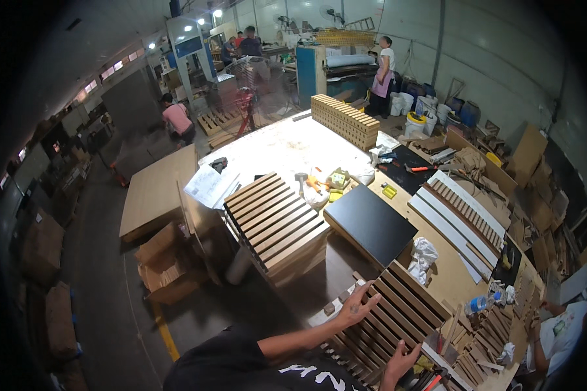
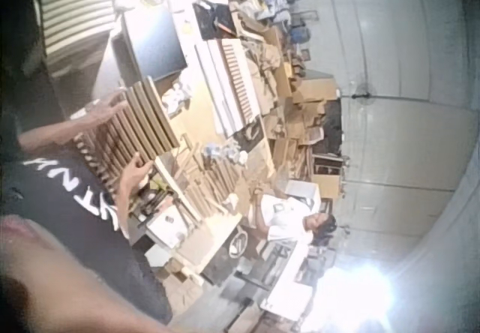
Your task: Assembling and nailing together wooden slats into panels at a factory workbench.
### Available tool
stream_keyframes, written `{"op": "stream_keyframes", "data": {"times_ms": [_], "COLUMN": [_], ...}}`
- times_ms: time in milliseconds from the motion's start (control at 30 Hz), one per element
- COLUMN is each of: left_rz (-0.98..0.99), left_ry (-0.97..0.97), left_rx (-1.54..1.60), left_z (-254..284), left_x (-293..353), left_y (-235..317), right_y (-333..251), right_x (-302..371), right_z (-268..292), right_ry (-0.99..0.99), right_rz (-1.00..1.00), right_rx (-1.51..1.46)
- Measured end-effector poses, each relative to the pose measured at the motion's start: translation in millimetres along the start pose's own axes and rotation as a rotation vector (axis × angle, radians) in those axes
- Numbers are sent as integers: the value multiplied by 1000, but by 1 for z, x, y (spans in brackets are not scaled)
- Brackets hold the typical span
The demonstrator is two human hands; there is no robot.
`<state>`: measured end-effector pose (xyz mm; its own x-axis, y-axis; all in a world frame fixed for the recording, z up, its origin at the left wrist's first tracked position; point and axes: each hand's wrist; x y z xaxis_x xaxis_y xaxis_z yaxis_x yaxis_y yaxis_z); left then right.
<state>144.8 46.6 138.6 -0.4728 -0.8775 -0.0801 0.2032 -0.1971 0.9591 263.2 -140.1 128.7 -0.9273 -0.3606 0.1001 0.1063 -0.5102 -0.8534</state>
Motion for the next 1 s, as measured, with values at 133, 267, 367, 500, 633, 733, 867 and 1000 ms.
{"op": "stream_keyframes", "data": {"times_ms": [133,267,367,500,633,733,867,1000], "left_rz": [-89,-203,-167,-197,-195,-239,-194,-123], "left_ry": [-14,36,-30,-47,-50,14,146,128], "left_rx": [101,130,142,189,277,224,66,61], "left_z": [11,12,15,16,25,27,27,23], "left_x": [7,15,24,27,22,21,26,20], "left_y": [31,21,15,22,68,90,109,127], "right_y": [10,52,70,55,21,-17,-74,-63], "right_x": [0,-6,-10,-5,10,19,16,6], "right_z": [13,2,5,12,37,55,59,64], "right_ry": [71,98,87,86,100,105,96,42], "right_rz": [212,380,308,280,253,255,503,352], "right_rx": [-162,-325,-324,-219,-63,32,-224,-385]}}
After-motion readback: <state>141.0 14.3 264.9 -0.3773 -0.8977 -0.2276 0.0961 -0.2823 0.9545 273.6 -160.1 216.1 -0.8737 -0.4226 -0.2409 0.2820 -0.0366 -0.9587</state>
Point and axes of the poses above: each hand's wrist, its own x-axis away from the middle knuckle, its own z-axis out of the back of the hand, y = z × x
